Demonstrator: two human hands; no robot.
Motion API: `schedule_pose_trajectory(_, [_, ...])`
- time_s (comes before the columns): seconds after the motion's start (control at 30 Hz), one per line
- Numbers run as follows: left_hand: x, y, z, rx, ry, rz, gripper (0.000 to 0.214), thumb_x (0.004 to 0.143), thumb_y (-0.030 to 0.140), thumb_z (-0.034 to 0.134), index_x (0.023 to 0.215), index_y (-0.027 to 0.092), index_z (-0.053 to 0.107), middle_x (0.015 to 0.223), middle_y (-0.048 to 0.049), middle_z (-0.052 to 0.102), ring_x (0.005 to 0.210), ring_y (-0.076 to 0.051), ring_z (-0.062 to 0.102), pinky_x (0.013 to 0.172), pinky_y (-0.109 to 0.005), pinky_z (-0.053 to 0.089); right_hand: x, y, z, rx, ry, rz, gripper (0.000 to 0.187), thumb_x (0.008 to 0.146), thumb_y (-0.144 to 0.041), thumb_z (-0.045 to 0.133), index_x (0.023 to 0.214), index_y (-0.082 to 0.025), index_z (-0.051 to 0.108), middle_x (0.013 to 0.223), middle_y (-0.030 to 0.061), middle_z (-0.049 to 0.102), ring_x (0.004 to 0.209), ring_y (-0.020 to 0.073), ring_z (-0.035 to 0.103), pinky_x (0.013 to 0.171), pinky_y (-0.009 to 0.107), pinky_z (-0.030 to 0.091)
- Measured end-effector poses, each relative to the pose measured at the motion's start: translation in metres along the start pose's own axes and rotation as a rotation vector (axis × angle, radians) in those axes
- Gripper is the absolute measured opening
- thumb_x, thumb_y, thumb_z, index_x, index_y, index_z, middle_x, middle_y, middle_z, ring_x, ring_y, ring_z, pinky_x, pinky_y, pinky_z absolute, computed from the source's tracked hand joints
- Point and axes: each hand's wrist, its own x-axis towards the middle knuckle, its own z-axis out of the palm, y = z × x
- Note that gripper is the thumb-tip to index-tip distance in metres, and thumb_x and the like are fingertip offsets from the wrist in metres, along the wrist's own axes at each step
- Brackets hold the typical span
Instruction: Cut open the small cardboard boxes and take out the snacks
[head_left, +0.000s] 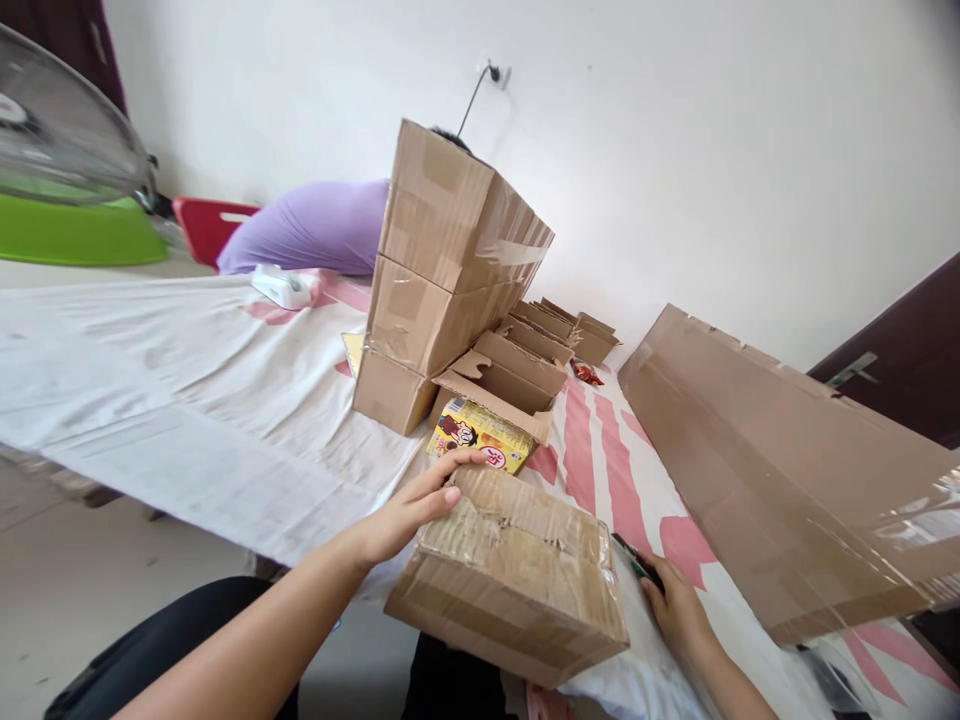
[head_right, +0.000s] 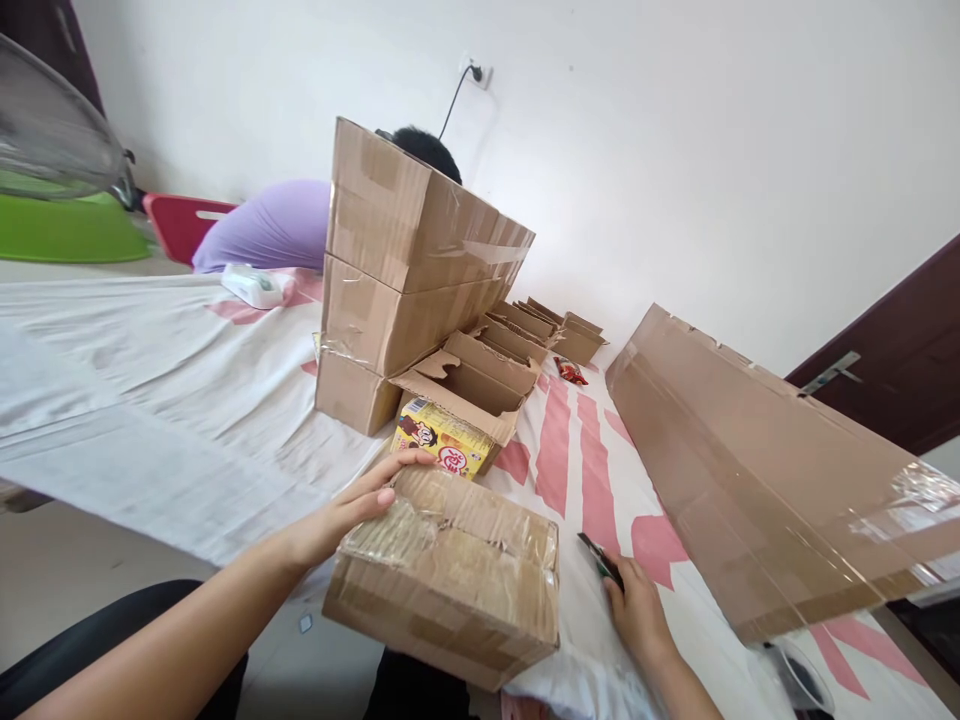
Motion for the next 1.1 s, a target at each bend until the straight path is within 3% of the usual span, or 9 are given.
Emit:
schedule_pose_trajectory(0.13, [0.000,0.001,-0.003,0.031,0.004,0.036,0.043,0.093,0.048,0.042,0.126,0.024,0.057,0.137,-0.0121,0.057,0.128,-0.033,0.050,0.108,-0.052,0.037,0.041,-0.048,-0.034,-0.014,0.150,-0.085,0.033,0.092,-0.032,0.046,0.120,-0.024,0.061,0.109,0.0097,0.069,0.100,0.0278,0.067,0.083,0.046,0.057])
schedule_pose_trajectory(0.3, [-0.001,0.000,-0.005,0.052,0.007,0.067,0.051,0.093,0.058,0.039,0.126,0.025,0.059,0.137,-0.0120,0.058,0.127,-0.033,0.051,0.109,-0.051,0.036,0.090,-0.151,-0.079,-0.077,0.288,-0.471,0.034,0.095,-0.025,0.049,0.128,-0.026,0.057,0.115,0.0089,0.064,0.102,0.0246,0.062,0.089,0.042,0.050])
schedule_pose_trajectory(0.43, [0.000,-0.006,-0.007,0.018,-0.014,0.046,0.056,0.092,0.062,0.041,0.129,0.024,0.058,0.139,-0.0126,0.056,0.128,-0.035,0.050,0.109,-0.054,0.035,0.112,-0.227,-0.083,-0.076,0.226,-0.740,0.035,0.095,-0.015,0.048,0.125,-0.026,0.060,0.107,0.0073,0.066,0.096,0.0210,0.061,0.094,0.043,0.043])
schedule_pose_trajectory(0.53, [0.001,-0.010,-0.009,-0.008,-0.047,0.028,0.055,0.092,0.060,0.042,0.132,0.024,0.056,0.141,-0.0118,0.056,0.131,-0.034,0.048,0.112,-0.054,0.032,0.122,-0.260,-0.071,-0.102,0.179,-0.832,0.031,0.095,-0.013,0.048,0.120,-0.024,0.063,0.105,0.0063,0.068,0.096,0.0191,0.061,0.097,0.044,0.036])
schedule_pose_trajectory(0.63, [0.003,-0.011,-0.011,-0.024,-0.078,0.025,0.054,0.092,0.058,0.044,0.132,0.024,0.055,0.139,-0.0117,0.057,0.130,-0.033,0.049,0.111,-0.053,0.033,0.129,-0.273,-0.061,-0.101,0.138,-0.878,0.032,0.097,-0.014,0.044,0.120,-0.024,0.064,0.105,0.0057,0.068,0.096,0.0175,0.060,0.097,0.042,0.035])
schedule_pose_trajectory(0.77, [0.002,-0.009,-0.011,-0.012,-0.071,0.041,0.049,0.093,0.053,0.044,0.131,0.024,0.055,0.138,-0.0114,0.058,0.130,-0.032,0.050,0.110,-0.053,0.035,0.133,-0.268,-0.062,-0.116,0.080,-0.957,0.035,0.098,-0.012,0.040,0.121,-0.024,0.063,0.107,0.0049,0.068,0.099,0.0160,0.060,0.098,0.041,0.033])
schedule_pose_trajectory(0.97, [0.002,-0.009,-0.011,0.081,-0.027,0.072,0.044,0.095,0.046,0.041,0.129,0.024,0.056,0.138,-0.0111,0.059,0.129,-0.031,0.052,0.108,-0.050,0.039,0.119,-0.250,-0.088,-0.255,0.009,-1.084,0.033,0.096,-0.009,0.042,0.115,-0.025,0.064,0.106,0.0035,0.068,0.104,0.0175,0.060,0.103,0.046,0.029])
schedule_pose_trajectory(1.1, [0.005,-0.012,-0.018,0.131,-0.109,0.083,0.044,0.095,0.047,0.042,0.131,0.025,0.056,0.136,-0.0110,0.060,0.124,-0.031,0.056,0.101,-0.049,0.046,0.107,-0.241,-0.112,-0.345,0.019,-1.065,0.037,0.095,-0.005,0.037,0.110,-0.026,0.065,0.103,0.0035,0.070,0.105,0.0181,0.060,0.106,0.049,0.029])
